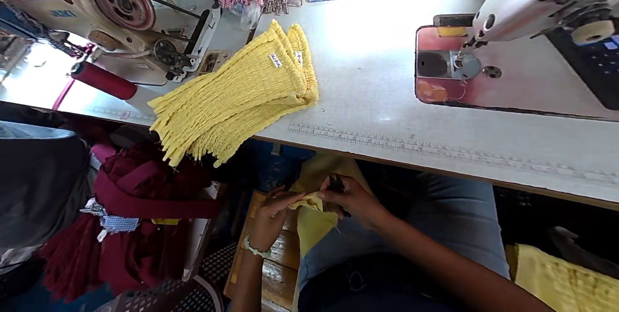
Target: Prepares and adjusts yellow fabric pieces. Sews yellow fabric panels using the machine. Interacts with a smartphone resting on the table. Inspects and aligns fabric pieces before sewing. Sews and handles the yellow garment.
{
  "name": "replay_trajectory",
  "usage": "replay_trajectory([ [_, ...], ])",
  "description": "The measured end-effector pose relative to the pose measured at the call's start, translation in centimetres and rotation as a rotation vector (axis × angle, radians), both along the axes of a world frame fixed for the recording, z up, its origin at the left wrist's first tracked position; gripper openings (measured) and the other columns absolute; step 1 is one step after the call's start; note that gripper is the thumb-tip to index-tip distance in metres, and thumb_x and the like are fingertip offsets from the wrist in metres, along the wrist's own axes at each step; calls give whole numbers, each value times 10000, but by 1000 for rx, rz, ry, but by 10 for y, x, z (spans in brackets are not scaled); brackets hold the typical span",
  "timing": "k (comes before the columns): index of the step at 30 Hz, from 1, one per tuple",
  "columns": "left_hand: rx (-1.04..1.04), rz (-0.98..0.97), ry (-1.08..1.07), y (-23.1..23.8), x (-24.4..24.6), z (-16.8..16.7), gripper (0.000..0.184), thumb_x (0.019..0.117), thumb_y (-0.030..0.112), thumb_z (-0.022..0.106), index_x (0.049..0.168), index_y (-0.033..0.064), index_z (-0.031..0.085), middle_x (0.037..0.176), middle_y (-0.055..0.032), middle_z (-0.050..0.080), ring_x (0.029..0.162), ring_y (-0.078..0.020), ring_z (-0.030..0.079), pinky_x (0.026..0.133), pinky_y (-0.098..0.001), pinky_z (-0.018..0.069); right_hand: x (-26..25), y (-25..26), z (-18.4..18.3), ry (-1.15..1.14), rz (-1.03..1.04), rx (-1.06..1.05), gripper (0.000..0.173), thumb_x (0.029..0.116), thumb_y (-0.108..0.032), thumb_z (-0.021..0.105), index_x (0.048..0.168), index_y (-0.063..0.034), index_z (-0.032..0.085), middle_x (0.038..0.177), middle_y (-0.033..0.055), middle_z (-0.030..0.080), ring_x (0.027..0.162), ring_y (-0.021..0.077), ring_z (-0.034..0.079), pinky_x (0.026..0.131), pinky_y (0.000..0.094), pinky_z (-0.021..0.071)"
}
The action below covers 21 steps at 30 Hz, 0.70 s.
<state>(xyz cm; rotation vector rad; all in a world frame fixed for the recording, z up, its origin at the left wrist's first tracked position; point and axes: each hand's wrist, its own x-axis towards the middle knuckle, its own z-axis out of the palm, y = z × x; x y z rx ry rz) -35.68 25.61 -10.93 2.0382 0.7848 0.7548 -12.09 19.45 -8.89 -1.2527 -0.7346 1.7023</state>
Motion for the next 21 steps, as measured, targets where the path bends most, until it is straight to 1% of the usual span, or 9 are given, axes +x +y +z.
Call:
replay_trajectory([
  [4,-52,24,-14,-4,-5,-5,310,926,-68,521,1072,-4,786,1107,-100,777,1126,-180,719,1135,-420,459,0,-1,5,-169,-87,5,108,947,-31,679,1013,-31,593,803,4,584,555,39,543,494,176,476],
  [8,-60,52,168,-3,-24,-20,290,925,-70,545,1066,-4,789,1148,-139,759,1160,-258,703,1081,-452,504,12,-16,10,-401,-41,126,278,952,-44,658,1229,-23,672,1031,34,715,798,45,647,661,205,530],
  [10,-123,31,310,-3,-33,-26,300,925,-93,551,1068,13,793,1162,-152,752,1169,-282,695,1063,-463,516,24,-31,12,-436,-66,170,232,935,-41,659,1157,-34,728,1018,20,738,759,25,643,649,193,530],
  [12,-262,-53,427,0,-33,-23,296,947,-76,553,1128,5,773,1232,-171,723,1227,-287,662,1101,-452,486,40,-49,15,-401,-165,211,134,922,-44,681,1038,-39,747,922,-16,732,633,-7,605,557,165,513],
  [13,-326,-99,448,4,-29,-14,269,978,-19,570,1180,-10,747,1290,-175,696,1266,-272,638,1127,-428,461,51,-57,17,-385,-232,252,120,918,-43,680,1017,-42,747,890,-34,732,602,-13,603,532,160,516],
  [15,-289,-112,262,14,-14,16,261,998,82,599,1201,-12,733,1274,-136,710,1215,-186,667,1083,-354,511,72,-71,21,-416,-348,341,109,940,-80,659,1016,-68,737,855,-83,720,579,-37,588,513,139,509],
  [18,51,-98,12,51,22,84,264,1043,122,524,1137,41,757,1175,-44,749,1123,-91,688,1008,-308,556,94,-90,36,-416,-487,364,75,986,-196,639,999,-175,709,782,-150,683,540,-60,551,489,120,481],
  [19,187,-78,30,68,34,105,273,1044,102,507,1131,44,759,1170,-43,749,1118,-99,691,1001,-319,558,99,-94,42,-371,-533,363,56,978,-224,656,978,-212,711,780,-153,695,535,-60,562,480,119,484],
  [21,409,-105,159,106,60,140,303,1014,3,493,1196,24,735,1233,-96,722,1169,-205,672,1040,-410,525,108,-100,55,-276,-629,369,14,933,-249,721,921,-245,725,771,-130,720,530,-44,594,459,130,496],
])
